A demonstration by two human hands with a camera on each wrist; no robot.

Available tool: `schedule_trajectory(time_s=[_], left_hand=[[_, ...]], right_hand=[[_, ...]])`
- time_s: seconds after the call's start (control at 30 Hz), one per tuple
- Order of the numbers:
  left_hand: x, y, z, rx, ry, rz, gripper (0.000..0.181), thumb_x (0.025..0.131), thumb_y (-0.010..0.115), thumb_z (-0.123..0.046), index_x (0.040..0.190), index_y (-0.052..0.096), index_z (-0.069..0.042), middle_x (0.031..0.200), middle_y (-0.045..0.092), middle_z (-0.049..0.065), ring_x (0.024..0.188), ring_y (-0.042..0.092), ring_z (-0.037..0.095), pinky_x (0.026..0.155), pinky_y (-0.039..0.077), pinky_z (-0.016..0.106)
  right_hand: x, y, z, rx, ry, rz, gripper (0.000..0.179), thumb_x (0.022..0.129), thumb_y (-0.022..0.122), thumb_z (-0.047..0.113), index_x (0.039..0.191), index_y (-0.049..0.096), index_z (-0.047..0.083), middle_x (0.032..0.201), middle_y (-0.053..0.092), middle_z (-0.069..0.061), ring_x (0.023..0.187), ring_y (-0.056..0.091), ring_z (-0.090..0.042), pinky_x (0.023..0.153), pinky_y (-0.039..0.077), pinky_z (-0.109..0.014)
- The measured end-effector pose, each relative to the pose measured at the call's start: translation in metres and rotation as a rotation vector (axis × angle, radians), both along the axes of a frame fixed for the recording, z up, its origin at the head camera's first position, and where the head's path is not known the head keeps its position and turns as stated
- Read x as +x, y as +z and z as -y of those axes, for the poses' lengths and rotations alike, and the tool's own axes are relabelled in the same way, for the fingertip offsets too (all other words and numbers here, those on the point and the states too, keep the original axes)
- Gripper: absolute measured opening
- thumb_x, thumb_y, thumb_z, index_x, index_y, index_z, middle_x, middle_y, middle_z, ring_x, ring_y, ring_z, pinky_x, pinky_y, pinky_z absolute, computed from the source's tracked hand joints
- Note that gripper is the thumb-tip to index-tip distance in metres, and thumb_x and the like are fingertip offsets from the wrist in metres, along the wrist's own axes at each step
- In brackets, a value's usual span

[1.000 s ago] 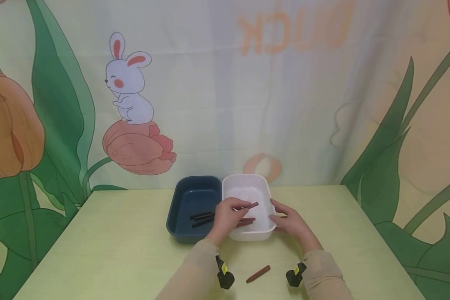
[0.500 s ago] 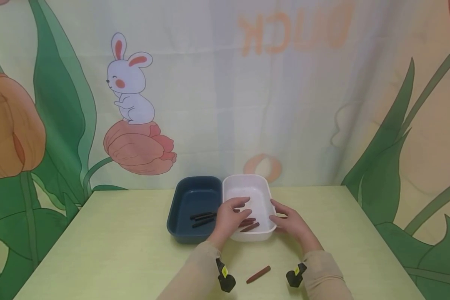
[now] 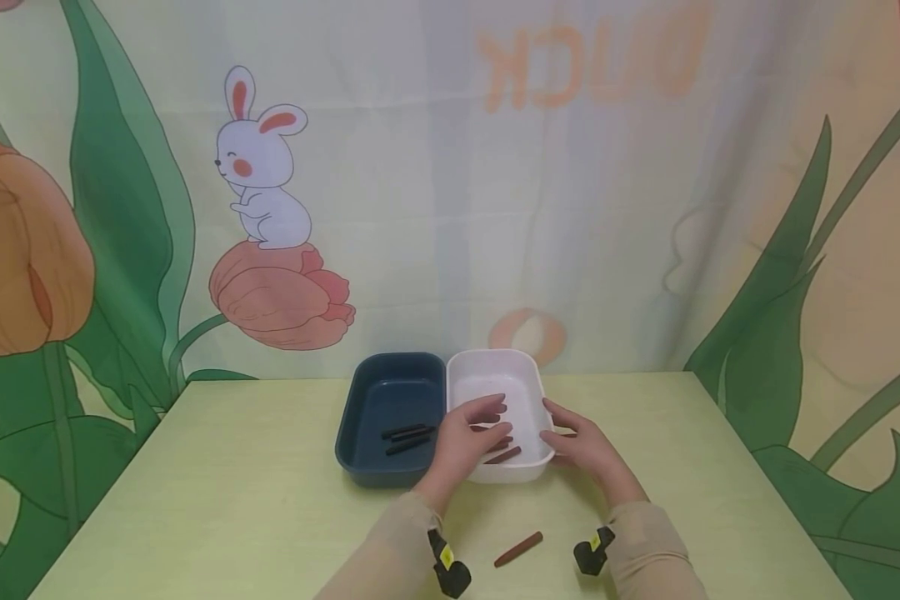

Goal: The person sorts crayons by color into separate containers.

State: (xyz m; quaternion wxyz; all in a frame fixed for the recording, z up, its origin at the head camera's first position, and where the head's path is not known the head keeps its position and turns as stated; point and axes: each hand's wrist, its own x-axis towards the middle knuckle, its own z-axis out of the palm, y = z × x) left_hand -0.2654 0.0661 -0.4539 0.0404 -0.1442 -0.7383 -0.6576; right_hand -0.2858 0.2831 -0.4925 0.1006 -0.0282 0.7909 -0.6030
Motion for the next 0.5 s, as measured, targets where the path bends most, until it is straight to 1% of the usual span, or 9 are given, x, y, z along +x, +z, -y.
schedule_trajectory(time_s=[0.07, 0.17, 0.23, 0.3, 0.37, 0.4, 0.5], left_hand=[[0.001, -0.002, -0.001, -0.003, -0.004, -0.012, 0.036, 0.081, 0.072, -0.012, 0.116, 0.065, -0.016, 0.105, 0.065, 0.003, 0.092, 0.059, 0.019, 0.078, 0.048, 0.024], [0.004, -0.006, -0.001, 0.043, -0.026, 0.015, 0.038, 0.079, 0.073, -0.010, 0.116, 0.066, -0.015, 0.104, 0.065, 0.004, 0.088, 0.058, 0.014, 0.074, 0.051, 0.023], [0.006, -0.008, -0.001, 0.064, -0.036, 0.028, 0.039, 0.078, 0.073, -0.009, 0.116, 0.065, -0.014, 0.105, 0.065, 0.005, 0.088, 0.059, 0.015, 0.072, 0.052, 0.022], [0.009, -0.008, 0.000, 0.079, -0.043, 0.031, 0.041, 0.077, 0.074, -0.007, 0.117, 0.065, -0.012, 0.106, 0.065, 0.008, 0.089, 0.060, 0.019, 0.073, 0.052, 0.023], [0.014, -0.005, 0.001, 0.059, -0.038, 0.008, 0.041, 0.078, 0.073, -0.005, 0.117, 0.064, -0.009, 0.106, 0.065, 0.011, 0.092, 0.061, 0.024, 0.077, 0.051, 0.024], [0.018, -0.001, 0.002, 0.059, -0.042, -0.006, 0.040, 0.078, 0.072, -0.004, 0.117, 0.064, -0.007, 0.106, 0.065, 0.013, 0.093, 0.061, 0.027, 0.078, 0.051, 0.026], [0.030, 0.011, 0.006, 0.057, -0.063, -0.025, 0.039, 0.079, 0.070, -0.002, 0.117, 0.062, -0.002, 0.107, 0.064, 0.019, 0.095, 0.060, 0.034, 0.083, 0.050, 0.036]], right_hand=[[0.000, 0.000, 0.000, 0.003, 0.000, 0.003, 0.062, 0.091, 0.059, 0.016, 0.145, 0.031, 0.014, 0.139, 0.032, -0.024, 0.113, 0.048, -0.042, 0.079, 0.052, -0.041], [0.000, 0.000, 0.001, 0.010, 0.001, 0.005, 0.062, 0.091, 0.060, 0.017, 0.146, 0.030, 0.014, 0.139, 0.032, -0.024, 0.114, 0.048, -0.042, 0.079, 0.052, -0.041], [0.000, 0.001, 0.001, 0.015, 0.000, 0.005, 0.062, 0.091, 0.059, 0.017, 0.146, 0.030, 0.015, 0.139, 0.033, -0.024, 0.113, 0.048, -0.042, 0.079, 0.052, -0.041], [0.000, 0.001, 0.001, 0.018, 0.003, 0.001, 0.062, 0.091, 0.059, 0.017, 0.146, 0.030, 0.014, 0.139, 0.033, -0.024, 0.113, 0.048, -0.041, 0.080, 0.052, -0.041], [0.000, 0.001, 0.000, 0.021, 0.000, -0.001, 0.062, 0.091, 0.060, 0.017, 0.146, 0.030, 0.015, 0.138, 0.034, -0.024, 0.113, 0.049, -0.041, 0.080, 0.052, -0.042], [0.000, 0.001, 0.000, 0.024, -0.004, 0.000, 0.062, 0.091, 0.060, 0.018, 0.145, 0.031, 0.015, 0.138, 0.035, -0.023, 0.112, 0.049, -0.040, 0.080, 0.052, -0.042], [0.000, 0.000, 0.000, 0.031, 0.003, -0.006, 0.062, 0.091, 0.059, 0.017, 0.146, 0.030, 0.015, 0.138, 0.035, -0.023, 0.112, 0.049, -0.040, 0.080, 0.052, -0.042]])
